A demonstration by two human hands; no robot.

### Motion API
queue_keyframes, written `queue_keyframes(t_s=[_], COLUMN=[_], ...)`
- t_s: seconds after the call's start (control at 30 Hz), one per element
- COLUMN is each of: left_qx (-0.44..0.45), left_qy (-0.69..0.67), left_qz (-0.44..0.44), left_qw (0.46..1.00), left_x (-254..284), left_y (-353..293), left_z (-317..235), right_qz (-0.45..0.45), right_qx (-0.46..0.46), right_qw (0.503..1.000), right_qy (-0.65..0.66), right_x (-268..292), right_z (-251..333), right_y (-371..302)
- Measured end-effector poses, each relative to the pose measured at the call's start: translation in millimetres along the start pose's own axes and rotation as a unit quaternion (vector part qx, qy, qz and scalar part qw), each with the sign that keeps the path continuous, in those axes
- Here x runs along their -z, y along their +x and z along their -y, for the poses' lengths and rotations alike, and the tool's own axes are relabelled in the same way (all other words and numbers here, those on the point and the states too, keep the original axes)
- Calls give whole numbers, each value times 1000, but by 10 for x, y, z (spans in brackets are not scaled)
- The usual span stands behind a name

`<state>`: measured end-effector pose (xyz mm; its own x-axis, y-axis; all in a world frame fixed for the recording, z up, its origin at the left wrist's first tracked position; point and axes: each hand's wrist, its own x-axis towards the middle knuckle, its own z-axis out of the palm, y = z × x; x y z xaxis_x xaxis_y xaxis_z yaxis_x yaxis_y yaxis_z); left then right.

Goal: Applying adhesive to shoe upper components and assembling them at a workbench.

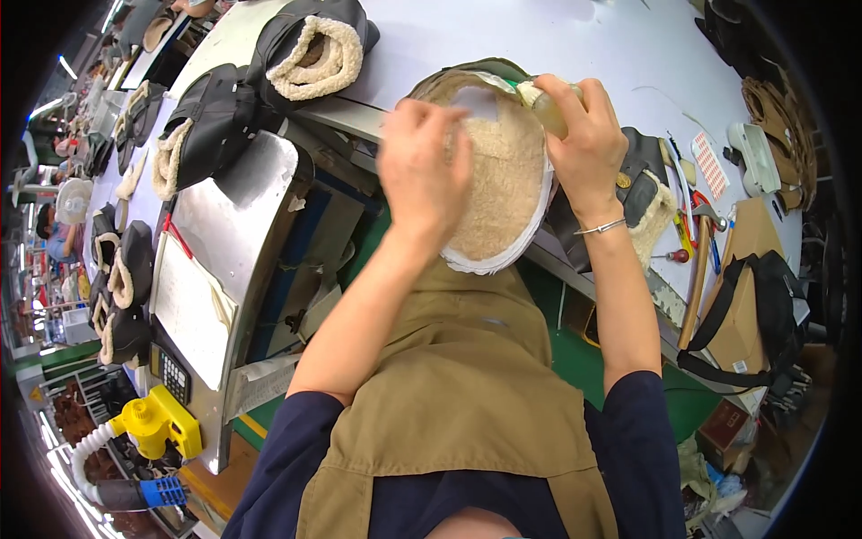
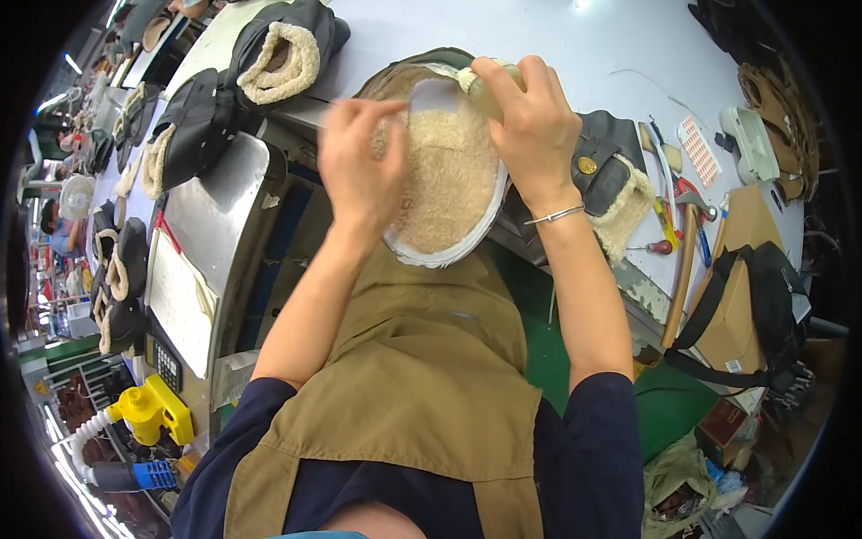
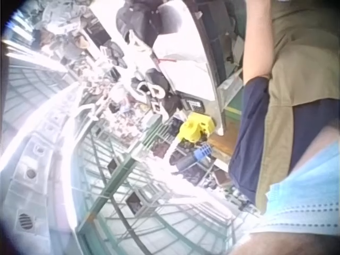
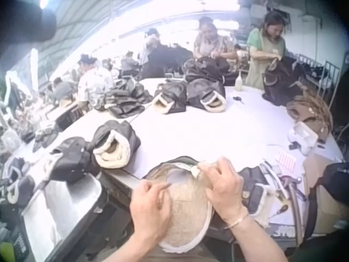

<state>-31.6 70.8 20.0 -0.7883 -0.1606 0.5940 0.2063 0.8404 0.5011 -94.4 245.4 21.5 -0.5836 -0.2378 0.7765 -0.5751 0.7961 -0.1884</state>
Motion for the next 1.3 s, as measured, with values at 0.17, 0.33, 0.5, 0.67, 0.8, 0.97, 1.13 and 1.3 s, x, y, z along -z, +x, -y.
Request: queue_keyframes(t_s=[0.17,0.33,0.5,0.67,0.8,0.97,1.13,1.3], left_qx=[461,518,501,511,529,525,453,443], left_qy=[-537,-540,-523,-531,-506,-500,-530,-483], left_qz=[90,63,75,89,104,109,33,22], left_qw=[701,661,685,670,673,681,716,755], left_x=[-325,-546,-592,-559,-583,-593,-745,-804], left_y=[221,426,393,445,518,479,267,250], left_z=[66,183,221,237,256,235,259,242], right_qz=[10,29,22,23,32,27,24,11], right_qx=[1,2,-5,0,3,-3,-17,-34], right_qw=[1000,1000,1000,1000,999,1000,999,999], right_qy=[7,3,6,10,6,8,14,34], right_x=[36,69,68,76,88,91,75,86], right_z=[87,55,-2,-16,11,-1,-46,-68], right_y=[-24,-80,-87,-89,-79,-84,-71,-28])
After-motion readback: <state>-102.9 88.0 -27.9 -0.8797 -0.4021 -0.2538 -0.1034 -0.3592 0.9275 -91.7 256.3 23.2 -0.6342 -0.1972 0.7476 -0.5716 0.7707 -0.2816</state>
